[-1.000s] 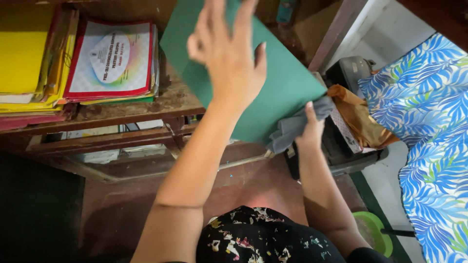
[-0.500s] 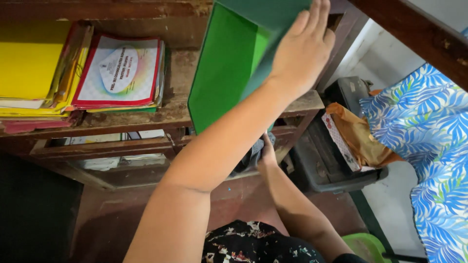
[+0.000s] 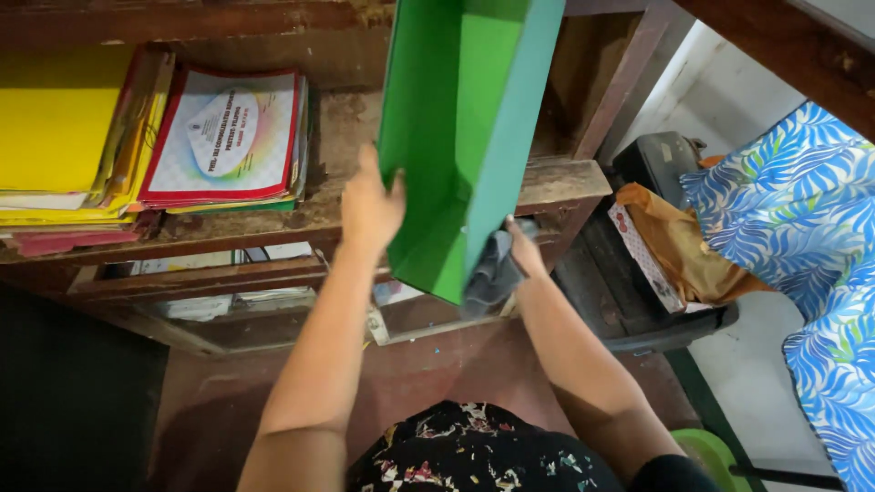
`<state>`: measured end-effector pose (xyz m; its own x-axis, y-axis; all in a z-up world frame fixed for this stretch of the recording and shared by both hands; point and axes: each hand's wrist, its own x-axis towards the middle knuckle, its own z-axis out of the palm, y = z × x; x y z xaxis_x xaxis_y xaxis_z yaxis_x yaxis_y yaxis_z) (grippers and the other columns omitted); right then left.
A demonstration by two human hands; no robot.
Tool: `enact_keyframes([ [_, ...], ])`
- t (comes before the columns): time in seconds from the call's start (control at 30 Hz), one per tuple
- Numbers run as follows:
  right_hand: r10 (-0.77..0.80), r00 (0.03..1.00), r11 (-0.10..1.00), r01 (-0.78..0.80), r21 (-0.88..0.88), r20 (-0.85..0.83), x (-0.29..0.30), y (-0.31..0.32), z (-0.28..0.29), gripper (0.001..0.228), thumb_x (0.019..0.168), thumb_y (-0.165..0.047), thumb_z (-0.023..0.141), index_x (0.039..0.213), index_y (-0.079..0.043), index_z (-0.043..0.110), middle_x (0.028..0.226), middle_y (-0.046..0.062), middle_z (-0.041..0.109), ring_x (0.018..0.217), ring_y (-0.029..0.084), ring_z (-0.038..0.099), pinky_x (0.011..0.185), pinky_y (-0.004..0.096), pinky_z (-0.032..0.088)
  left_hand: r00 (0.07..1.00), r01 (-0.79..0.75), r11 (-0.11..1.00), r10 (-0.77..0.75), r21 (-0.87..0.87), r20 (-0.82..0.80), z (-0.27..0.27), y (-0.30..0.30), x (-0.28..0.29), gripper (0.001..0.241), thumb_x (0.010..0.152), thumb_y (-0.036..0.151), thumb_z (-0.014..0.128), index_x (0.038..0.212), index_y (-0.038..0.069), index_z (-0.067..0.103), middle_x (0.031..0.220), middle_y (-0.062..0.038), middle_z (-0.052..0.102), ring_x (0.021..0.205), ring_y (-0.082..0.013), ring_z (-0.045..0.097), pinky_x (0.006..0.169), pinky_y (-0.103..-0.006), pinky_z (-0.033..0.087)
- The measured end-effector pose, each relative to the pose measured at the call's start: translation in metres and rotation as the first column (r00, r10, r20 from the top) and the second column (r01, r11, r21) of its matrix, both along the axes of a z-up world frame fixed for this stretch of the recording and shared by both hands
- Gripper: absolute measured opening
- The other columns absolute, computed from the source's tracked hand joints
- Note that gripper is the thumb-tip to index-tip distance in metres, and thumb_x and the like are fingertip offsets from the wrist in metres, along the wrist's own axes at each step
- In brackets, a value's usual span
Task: Cleaning dust off of various folders and reports on a shelf using a cloth.
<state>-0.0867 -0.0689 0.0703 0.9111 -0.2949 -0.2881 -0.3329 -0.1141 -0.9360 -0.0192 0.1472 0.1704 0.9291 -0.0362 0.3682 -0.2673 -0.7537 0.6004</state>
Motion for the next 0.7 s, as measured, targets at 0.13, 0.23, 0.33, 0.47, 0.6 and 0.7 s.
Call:
enact_keyframes([
  [0.13,-0.564,0.791,0.814,0.484,0.321,0.238,0.078,-0.042,-0.076,0.067,0.084,-0.02,0.076,0.145,-0.016,0.05,0.143,0.01,0.059,0.134,0.029,0.054,0.117,0.048,0.042,0.997,-0.082,0.99,0.081,0.11,0.015,-0.031,-0.01,0.014,0.045,0.103,0.028,0.052,0.138,0.004,0.038,0.09,-0.026,0.072,0.086,-0.0508,0.073,0.08,-0.0593,0.058],
  [0.23,-0.518,0.701,0.854,0.387,0.348,0.49,0.047,-0.041,-0.027,0.045,0.097,-0.027,0.078,0.136,-0.015,0.059,0.128,0.009,0.067,0.117,0.022,0.061,0.106,0.048,0.05,0.999,-0.045,0.989,0.046,0.141,-0.005,-0.018,-0.025,-0.003,0.038,0.101,0.027,0.049,0.132,0.008,0.039,0.083,-0.025,0.071,0.081,-0.0534,0.072,0.078,-0.0622,0.058],
  [0.33,-0.356,0.681,0.933,0.303,0.196,0.64,-0.005,-0.039,-0.004,0.042,0.106,-0.033,0.068,0.141,-0.017,0.051,0.137,0.007,0.061,0.123,0.016,0.054,0.116,0.042,0.045,0.995,0.045,0.989,-0.056,0.141,0.077,-0.02,-0.037,-0.015,0.034,0.101,0.023,0.047,0.131,0.009,0.039,0.079,-0.023,0.071,0.075,-0.0514,0.073,0.073,-0.0617,0.059],
  [0.47,-0.022,0.651,0.925,0.302,-0.232,0.759,-0.043,-0.04,-0.006,0.096,0.065,-0.013,0.096,0.143,-0.003,0.041,0.136,0.021,0.055,0.129,0.033,0.054,0.12,0.052,0.036,0.938,0.072,0.966,-0.15,0.249,0.311,-0.05,-0.056,-0.014,0.041,0.087,0.017,0.056,0.125,0.008,0.046,0.072,-0.021,0.069,0.063,-0.0448,0.073,0.061,-0.0573,0.059],
  [0.6,-0.164,0.665,0.897,0.407,-0.17,0.729,-0.084,-0.038,-0.027,0.079,0.071,0.012,0.072,0.143,-0.001,0.041,0.138,0.021,0.05,0.131,0.031,0.048,0.121,0.056,0.029,0.776,0.125,0.962,-0.248,0.243,0.58,-0.028,-0.077,-0.038,0.035,0.084,0.015,0.059,0.119,0.01,0.061,0.067,-0.013,0.069,0.055,-0.0333,0.072,0.048,-0.045,0.057],
  [0.7,-0.286,0.633,0.921,0.388,0.025,0.719,-0.089,-0.029,-0.001,0.075,0.075,0.013,0.065,0.143,-0.008,0.04,0.135,0.011,0.05,0.131,0.018,0.044,0.121,0.048,0.031,0.692,0.011,0.942,-0.25,0.337,0.677,-0.024,-0.082,-0.042,0.042,0.08,0.019,0.06,0.121,0.014,0.066,0.062,-0.005,0.062,0.051,-0.026,0.068,0.047,-0.0394,0.057],
])
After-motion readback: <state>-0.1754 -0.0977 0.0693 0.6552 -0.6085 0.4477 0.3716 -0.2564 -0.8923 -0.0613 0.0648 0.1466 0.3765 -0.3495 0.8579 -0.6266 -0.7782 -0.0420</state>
